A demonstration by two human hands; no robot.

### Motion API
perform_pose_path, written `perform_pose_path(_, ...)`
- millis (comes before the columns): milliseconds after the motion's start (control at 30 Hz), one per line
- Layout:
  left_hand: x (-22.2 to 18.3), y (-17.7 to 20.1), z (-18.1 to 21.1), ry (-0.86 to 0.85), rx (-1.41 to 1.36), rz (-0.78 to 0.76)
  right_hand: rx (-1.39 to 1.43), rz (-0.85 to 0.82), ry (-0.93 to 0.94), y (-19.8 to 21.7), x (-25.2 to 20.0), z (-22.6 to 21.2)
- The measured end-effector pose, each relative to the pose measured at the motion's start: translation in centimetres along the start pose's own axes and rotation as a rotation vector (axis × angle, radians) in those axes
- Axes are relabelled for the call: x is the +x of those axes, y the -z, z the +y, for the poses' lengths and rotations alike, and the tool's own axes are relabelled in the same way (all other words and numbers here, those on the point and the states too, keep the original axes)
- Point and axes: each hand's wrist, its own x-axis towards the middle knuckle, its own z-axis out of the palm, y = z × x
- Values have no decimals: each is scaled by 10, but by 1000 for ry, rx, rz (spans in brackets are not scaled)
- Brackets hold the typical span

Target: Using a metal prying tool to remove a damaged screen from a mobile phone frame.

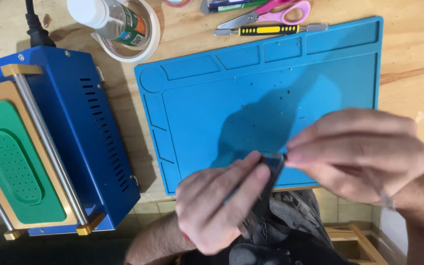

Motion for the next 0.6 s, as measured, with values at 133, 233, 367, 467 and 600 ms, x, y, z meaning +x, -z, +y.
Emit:
perform_pose_path(133,-4,3,5,-82,165,24,-85,-31,89,10,-1,-8)
perform_pose_path(233,-10,1,8,-37,205,43,-25,12,116,6,0,-7)
perform_pose_path(367,-16,2,8,-36,189,27,14,11,205,2,0,-4)
perform_pose_path(467,-15,4,6,-57,185,18,-4,16,204,1,-3,-4)
perform_pose_path(600,-15,2,4,-89,176,26,-27,20,194,1,-7,-2)
